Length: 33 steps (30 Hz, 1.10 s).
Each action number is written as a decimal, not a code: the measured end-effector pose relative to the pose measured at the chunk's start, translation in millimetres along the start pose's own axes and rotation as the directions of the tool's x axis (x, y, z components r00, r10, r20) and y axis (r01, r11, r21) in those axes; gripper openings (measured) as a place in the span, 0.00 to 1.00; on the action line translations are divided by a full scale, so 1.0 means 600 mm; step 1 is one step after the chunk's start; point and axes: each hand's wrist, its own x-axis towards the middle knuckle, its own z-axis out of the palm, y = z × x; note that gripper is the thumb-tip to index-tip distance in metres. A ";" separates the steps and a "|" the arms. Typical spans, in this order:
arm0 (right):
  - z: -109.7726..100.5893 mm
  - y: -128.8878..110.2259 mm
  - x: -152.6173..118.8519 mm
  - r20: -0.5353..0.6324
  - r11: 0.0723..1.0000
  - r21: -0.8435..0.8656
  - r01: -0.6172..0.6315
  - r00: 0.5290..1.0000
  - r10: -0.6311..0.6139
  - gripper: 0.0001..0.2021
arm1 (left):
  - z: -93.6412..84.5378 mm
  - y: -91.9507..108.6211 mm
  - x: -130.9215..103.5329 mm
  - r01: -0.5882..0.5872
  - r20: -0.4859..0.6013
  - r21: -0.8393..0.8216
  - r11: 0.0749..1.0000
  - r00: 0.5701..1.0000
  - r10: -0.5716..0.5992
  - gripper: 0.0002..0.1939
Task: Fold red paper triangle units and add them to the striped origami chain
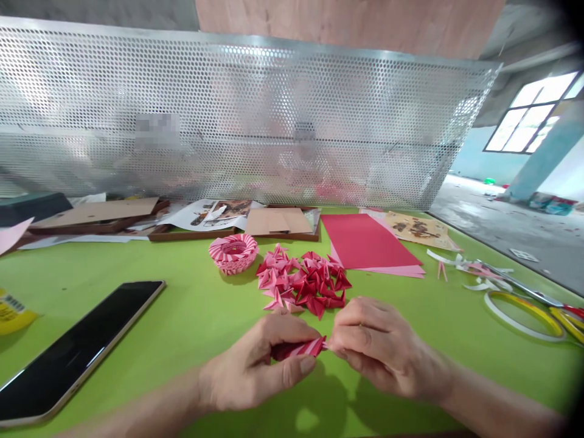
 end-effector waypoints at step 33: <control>0.004 0.001 -0.001 -0.005 0.999 -0.051 -0.009 1.000 0.009 0.05 | -0.005 0.013 0.012 -0.017 0.107 0.009 1.000 0.994 0.016 0.19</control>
